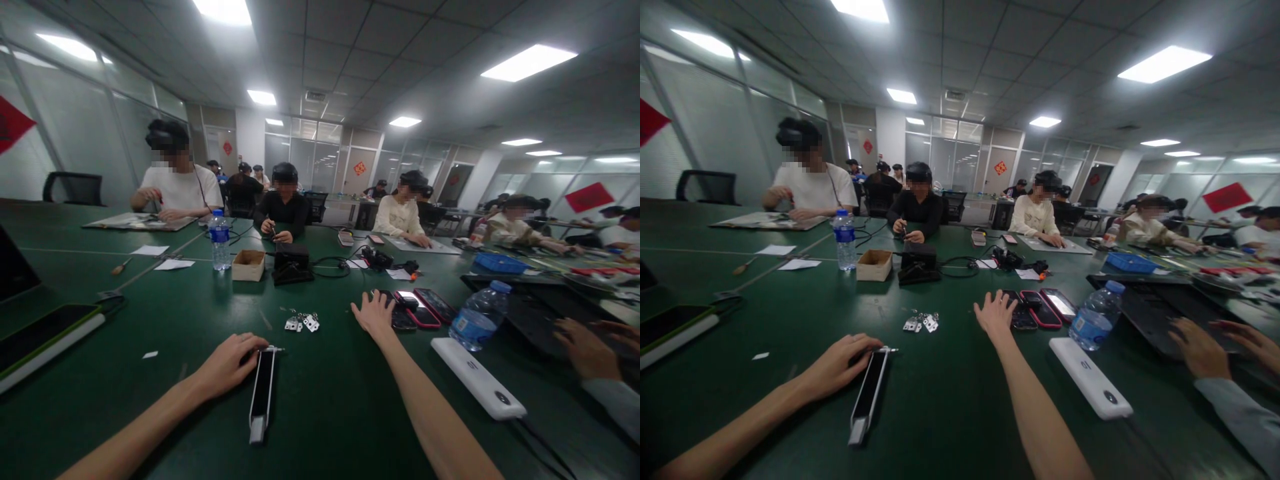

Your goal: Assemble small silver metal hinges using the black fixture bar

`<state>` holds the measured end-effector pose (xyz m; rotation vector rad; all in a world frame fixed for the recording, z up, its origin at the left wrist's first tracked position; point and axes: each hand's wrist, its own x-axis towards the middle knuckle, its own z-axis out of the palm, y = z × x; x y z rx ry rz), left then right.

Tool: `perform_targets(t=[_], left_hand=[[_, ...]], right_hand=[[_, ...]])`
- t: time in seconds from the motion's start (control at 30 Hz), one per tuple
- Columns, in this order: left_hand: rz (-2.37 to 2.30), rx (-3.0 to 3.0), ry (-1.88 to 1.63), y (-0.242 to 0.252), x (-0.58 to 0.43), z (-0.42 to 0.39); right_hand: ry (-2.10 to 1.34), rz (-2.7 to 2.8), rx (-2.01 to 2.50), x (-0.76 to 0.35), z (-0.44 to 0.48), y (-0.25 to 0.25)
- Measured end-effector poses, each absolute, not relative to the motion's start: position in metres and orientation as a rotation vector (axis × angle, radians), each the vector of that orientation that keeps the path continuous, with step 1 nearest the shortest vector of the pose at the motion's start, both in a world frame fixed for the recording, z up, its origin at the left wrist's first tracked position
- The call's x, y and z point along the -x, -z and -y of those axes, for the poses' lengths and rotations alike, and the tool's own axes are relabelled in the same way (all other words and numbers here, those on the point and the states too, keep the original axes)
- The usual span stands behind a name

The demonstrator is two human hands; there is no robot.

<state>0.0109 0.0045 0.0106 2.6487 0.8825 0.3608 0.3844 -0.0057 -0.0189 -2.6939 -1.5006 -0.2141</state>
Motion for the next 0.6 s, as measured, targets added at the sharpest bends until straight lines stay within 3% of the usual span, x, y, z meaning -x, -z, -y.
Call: perform_targets(t=[0.27,0.6], left_hand=[[-0.879,-2.631,-0.371,-0.008,-0.010,-0.006],[-0.871,-2.649,-0.361,-0.003,-0.009,-0.010]], right_hand=[[0.350,1.894,2.512,-0.358,0.005,0.014],[0.383,1.972,2.484,-0.358,0.003,0.014]])
